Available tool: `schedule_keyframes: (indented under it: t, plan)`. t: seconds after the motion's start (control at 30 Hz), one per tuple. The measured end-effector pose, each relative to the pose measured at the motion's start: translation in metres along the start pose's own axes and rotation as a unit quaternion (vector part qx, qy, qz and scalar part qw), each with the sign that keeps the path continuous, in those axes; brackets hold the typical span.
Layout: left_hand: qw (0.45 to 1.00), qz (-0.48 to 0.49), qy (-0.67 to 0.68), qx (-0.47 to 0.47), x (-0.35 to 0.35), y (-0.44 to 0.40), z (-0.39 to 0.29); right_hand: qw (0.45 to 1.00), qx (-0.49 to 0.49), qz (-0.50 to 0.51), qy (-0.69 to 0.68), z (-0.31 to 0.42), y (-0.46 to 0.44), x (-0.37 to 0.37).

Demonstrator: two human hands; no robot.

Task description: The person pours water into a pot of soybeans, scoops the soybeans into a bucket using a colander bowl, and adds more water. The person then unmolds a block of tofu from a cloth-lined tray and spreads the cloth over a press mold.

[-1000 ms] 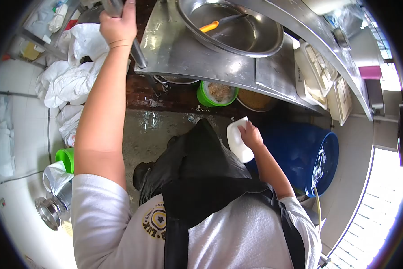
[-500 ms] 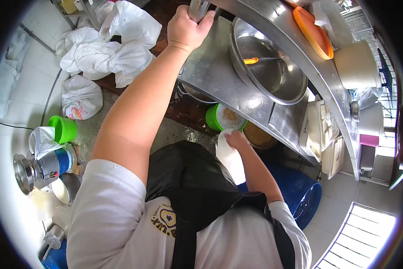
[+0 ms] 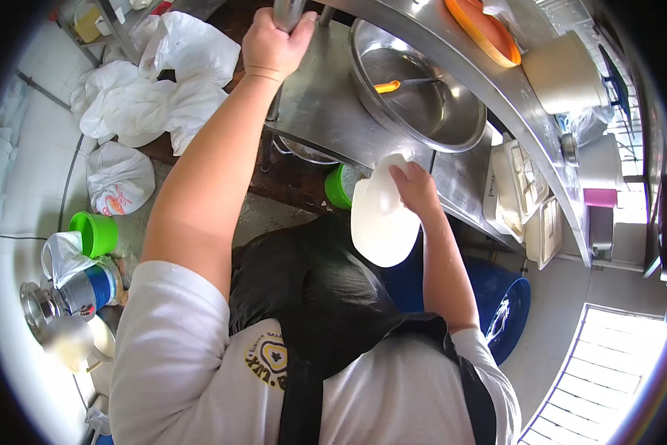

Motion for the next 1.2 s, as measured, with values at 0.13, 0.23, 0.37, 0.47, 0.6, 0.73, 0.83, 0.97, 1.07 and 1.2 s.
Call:
schedule_keyframes:
  t: [0.13,0.23,0.37,0.47,0.6,0.73,0.83,0.97,1.07,1.2]
  plan:
    - [1.0,0.0,-0.012,-0.027,0.006,0.002,0.01,0.971,0.037,-0.162,-0.174,-0.052,0.083,-0.024]
    - [0.999,-0.008,-0.035,0.018,0.009,0.002,0.014,0.928,0.104,-0.281,-0.222,-0.115,0.143,-0.058]
    - [0.998,0.02,0.047,0.047,0.01,-0.001,0.011,0.845,0.229,-0.479,0.068,-0.258,0.236,-0.136]
    - [0.995,0.006,0.062,0.073,0.011,-0.001,0.004,0.807,0.271,-0.513,0.106,-0.266,0.291,-0.194]
    - [0.999,-0.037,-0.004,0.04,0.014,0.001,0.016,0.786,0.332,-0.433,0.29,-0.433,0.335,-0.188]
    - [0.996,0.038,-0.041,-0.066,0.013,-0.003,0.01,0.816,0.414,-0.249,0.319,-0.6,0.354,-0.123]
    - [0.984,0.1,-0.107,-0.099,-0.001,-0.002,-0.018,0.824,0.478,-0.044,0.302,-0.581,0.343,-0.124]
    - [0.969,0.145,-0.041,-0.196,-0.002,-0.007,-0.003,0.816,0.468,0.006,0.338,-0.644,0.341,-0.115]
    - [0.95,0.149,-0.005,-0.275,-0.002,-0.009,-0.002,0.862,0.432,-0.023,0.262,-0.641,0.334,-0.123]
    - [0.933,0.148,-0.02,-0.326,-0.003,-0.004,-0.011,0.899,0.379,-0.066,0.21,-0.66,0.322,-0.103]
Point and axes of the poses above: each hand's wrist, its own y-axis away from the middle knuckle, its own x-axis out of the palm, z = x × y, the point moved 1 cm from there along -y, towards the middle knuckle, and after that the axes turned 5 degrees about -z, right-handed, at the moved point
